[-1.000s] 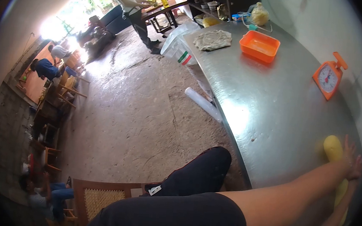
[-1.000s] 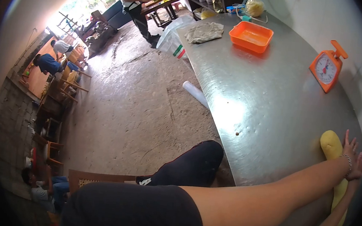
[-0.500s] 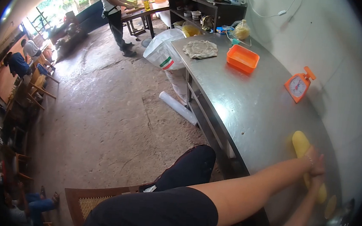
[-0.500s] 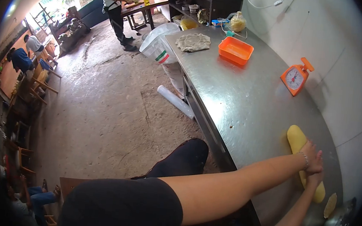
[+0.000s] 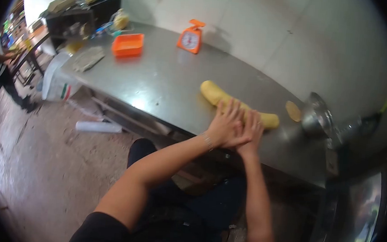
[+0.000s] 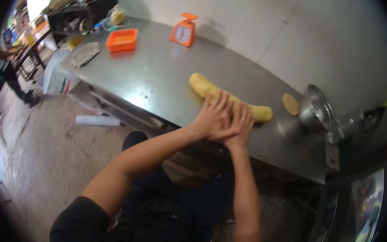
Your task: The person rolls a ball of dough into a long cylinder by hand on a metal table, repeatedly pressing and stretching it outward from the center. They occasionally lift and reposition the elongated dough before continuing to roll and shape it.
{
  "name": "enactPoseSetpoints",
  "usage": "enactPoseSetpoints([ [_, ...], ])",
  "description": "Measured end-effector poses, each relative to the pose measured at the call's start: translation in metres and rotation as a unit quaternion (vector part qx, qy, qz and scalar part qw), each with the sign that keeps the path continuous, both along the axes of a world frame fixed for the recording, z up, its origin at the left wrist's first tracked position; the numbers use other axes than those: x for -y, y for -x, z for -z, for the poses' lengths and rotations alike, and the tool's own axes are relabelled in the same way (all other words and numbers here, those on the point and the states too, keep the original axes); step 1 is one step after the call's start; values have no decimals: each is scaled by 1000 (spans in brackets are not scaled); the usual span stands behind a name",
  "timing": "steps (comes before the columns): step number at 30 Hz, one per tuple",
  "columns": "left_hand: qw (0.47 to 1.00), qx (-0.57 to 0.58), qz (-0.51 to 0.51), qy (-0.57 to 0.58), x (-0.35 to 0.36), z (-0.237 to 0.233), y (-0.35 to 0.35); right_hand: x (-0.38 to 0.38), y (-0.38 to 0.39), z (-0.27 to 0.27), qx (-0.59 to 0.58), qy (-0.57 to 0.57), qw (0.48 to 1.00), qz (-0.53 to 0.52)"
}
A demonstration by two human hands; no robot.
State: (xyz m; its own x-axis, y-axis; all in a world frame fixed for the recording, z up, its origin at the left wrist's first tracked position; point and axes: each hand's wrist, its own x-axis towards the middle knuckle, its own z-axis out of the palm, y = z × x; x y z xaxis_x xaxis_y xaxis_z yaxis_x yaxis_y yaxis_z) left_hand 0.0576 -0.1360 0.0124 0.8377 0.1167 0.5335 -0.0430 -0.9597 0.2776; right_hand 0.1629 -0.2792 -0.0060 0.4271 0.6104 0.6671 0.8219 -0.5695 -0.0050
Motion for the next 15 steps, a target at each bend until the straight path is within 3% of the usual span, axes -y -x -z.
enactPoseSetpoints([
  [3, 999, 0, 36, -6, 11, -12, 43, 28, 60, -35, -100, 58, 993, 12],
  [4, 999, 5, 44, -9, 11, -20, 45, 30, 68, -53, -134, 30, 990, -19],
  [8, 998, 42, 36, -15, -14, -73, 2, 7, 26, -94, -21, -63, 997, -31],
  [11, 999, 5, 24, 40, -40, -79, -50, -41, -24, -93, -30, -58, 998, 11],
  [12, 1000, 3, -6, 24, -43, -72, -59, -50, -32, -84, -107, 5, 994, 38],
  [14, 972, -232, -14, 44, -53, -69, -74, -64, -41, -66, -262, 134, 952, 80],
  [15, 936, -346, -25, 55, -61, -71, -75, -66, -45, -63, -283, 146, 945, 75],
])
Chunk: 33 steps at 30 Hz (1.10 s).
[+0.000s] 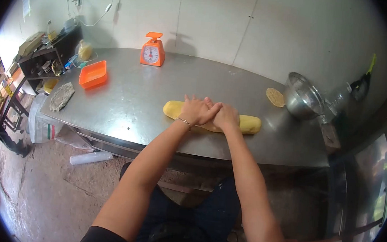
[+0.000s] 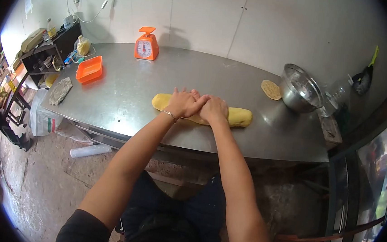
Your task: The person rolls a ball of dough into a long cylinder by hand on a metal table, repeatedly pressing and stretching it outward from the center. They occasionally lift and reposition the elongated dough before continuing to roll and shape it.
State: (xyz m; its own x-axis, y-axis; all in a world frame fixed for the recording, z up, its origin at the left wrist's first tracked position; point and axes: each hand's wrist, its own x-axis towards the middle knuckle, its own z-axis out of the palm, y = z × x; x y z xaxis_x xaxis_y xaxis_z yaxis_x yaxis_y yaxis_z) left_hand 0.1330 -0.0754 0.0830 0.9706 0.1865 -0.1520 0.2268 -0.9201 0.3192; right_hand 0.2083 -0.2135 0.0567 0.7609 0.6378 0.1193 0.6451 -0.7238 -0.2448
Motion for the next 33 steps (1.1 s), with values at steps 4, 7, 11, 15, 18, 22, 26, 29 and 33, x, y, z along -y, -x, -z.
enactPoseSetpoints([
  [4, 997, 67, -29, 10, -9, 43, -25, -13, -39, 22, 15, 43, 999, -1],
  [7, 997, 24, -38, 66, -13, 16, -35, -20, -36, -2, -60, 65, 995, 41],
  [11, 994, -4, -43, 97, -19, 8, -46, -30, -56, 2, -83, 63, 993, 50],
  [15, 994, 20, -51, 92, -20, 15, -49, -34, -62, 7, -57, 72, 994, 54],
  [18, 996, 26, -65, 57, -17, 26, -51, -28, -53, 5, -40, 88, 994, 45],
  [22, 996, 48, -63, 32, -9, 33, -34, -17, -35, 7, -22, 93, 995, 29],
  [26, 997, 76, -29, 2, 0, 30, -2, -2, -12, 10, 15, 53, 999, -1],
  [29, 992, 128, -11, -17, 8, 31, 23, 7, 3, 16, 63, -11, 998, -9],
  [33, 942, 326, 23, -72, 0, 71, 39, 13, 19, 1, 30, -20, 999, -10],
])
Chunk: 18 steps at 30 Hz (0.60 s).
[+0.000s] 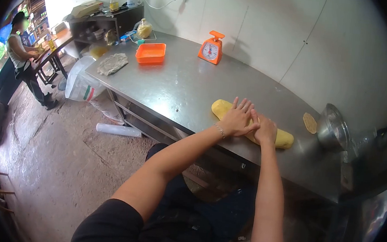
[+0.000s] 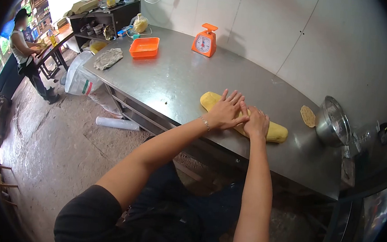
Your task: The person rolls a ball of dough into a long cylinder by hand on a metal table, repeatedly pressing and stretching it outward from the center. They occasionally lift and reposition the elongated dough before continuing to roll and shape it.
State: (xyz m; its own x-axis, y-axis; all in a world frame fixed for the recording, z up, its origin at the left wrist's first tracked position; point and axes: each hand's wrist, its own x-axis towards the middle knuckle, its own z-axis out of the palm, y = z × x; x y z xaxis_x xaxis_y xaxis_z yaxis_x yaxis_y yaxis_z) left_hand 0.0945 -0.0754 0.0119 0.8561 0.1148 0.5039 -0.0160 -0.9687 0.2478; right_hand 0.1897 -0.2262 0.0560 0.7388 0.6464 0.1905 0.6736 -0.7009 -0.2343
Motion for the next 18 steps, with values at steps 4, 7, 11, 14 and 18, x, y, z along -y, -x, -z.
enactPoseSetpoints([
  [4, 996, -27, -63, -61, -20, -1, 93, 0, 3, 4, 9, -41, 999, 11],
  [7, 970, -199, -127, 67, -79, 7, 185, -5, 2, 1, 13, -45, 999, 15],
  [11, 758, -196, -621, -24, -181, -24, 327, -2, 6, -9, -23, -45, 999, 11],
  [14, 762, -155, -629, -1, -176, -27, 382, -7, 0, -4, -17, -54, 998, 26],
  [18, 822, -263, -501, 62, -142, 32, 384, -12, -1, -5, -35, -53, 997, 39],
])
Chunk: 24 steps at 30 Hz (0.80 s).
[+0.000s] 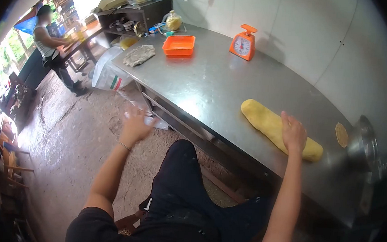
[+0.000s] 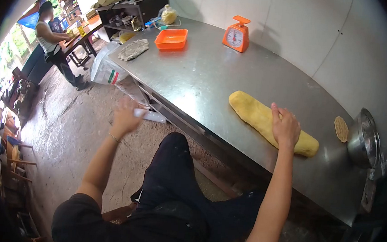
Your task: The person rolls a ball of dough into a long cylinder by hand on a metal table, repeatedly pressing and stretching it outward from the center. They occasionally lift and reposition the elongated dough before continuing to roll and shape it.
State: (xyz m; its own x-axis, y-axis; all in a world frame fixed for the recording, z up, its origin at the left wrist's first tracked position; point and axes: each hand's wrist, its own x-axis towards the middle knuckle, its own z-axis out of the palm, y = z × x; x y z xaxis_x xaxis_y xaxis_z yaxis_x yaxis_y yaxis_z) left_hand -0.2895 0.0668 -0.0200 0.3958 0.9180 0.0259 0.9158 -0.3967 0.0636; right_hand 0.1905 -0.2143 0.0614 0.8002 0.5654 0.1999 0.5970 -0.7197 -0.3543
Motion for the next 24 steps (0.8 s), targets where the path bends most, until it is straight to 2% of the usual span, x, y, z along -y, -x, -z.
enactPoseSetpoints([
  [1, 998, -32, 38, 26, 21, 22, -13, 1, -1, 3, 2, -6, 1000, -3],
  [3, 976, -41, 92, 193, 74, 56, -42, 4, -3, 3, 10, -10, 1000, -2],
  [4, 937, -2, 154, 314, 89, 93, -48, 5, -2, 3, 14, -7, 1000, -2],
  [5, 954, 33, 147, 257, 119, 165, -55, 5, 0, 5, 15, -3, 1000, -4],
  [6, 975, -42, 142, 167, 149, 128, -69, 7, 2, 7, 13, -2, 1000, 0],
  [7, 983, -11, 144, 115, 150, 159, -74, 8, 2, 6, 14, 0, 1000, 1],
  [9, 978, -9, 139, 156, 143, 150, -86, 5, 4, 2, 17, 0, 1000, 1],
  [12, 977, -44, 136, 156, 131, 141, -96, 6, 5, 3, 21, -1, 1000, 4],
  [19, 970, -43, 118, 208, 88, 166, -119, 7, 8, 2, 27, -15, 1000, 2],
  [22, 971, -106, 119, 178, 105, 136, -128, 7, 11, 1, 28, -5, 1000, 7],
  [24, 887, -113, 266, 361, 98, 98, -147, 7, 8, 0, 28, -6, 1000, 12],
])
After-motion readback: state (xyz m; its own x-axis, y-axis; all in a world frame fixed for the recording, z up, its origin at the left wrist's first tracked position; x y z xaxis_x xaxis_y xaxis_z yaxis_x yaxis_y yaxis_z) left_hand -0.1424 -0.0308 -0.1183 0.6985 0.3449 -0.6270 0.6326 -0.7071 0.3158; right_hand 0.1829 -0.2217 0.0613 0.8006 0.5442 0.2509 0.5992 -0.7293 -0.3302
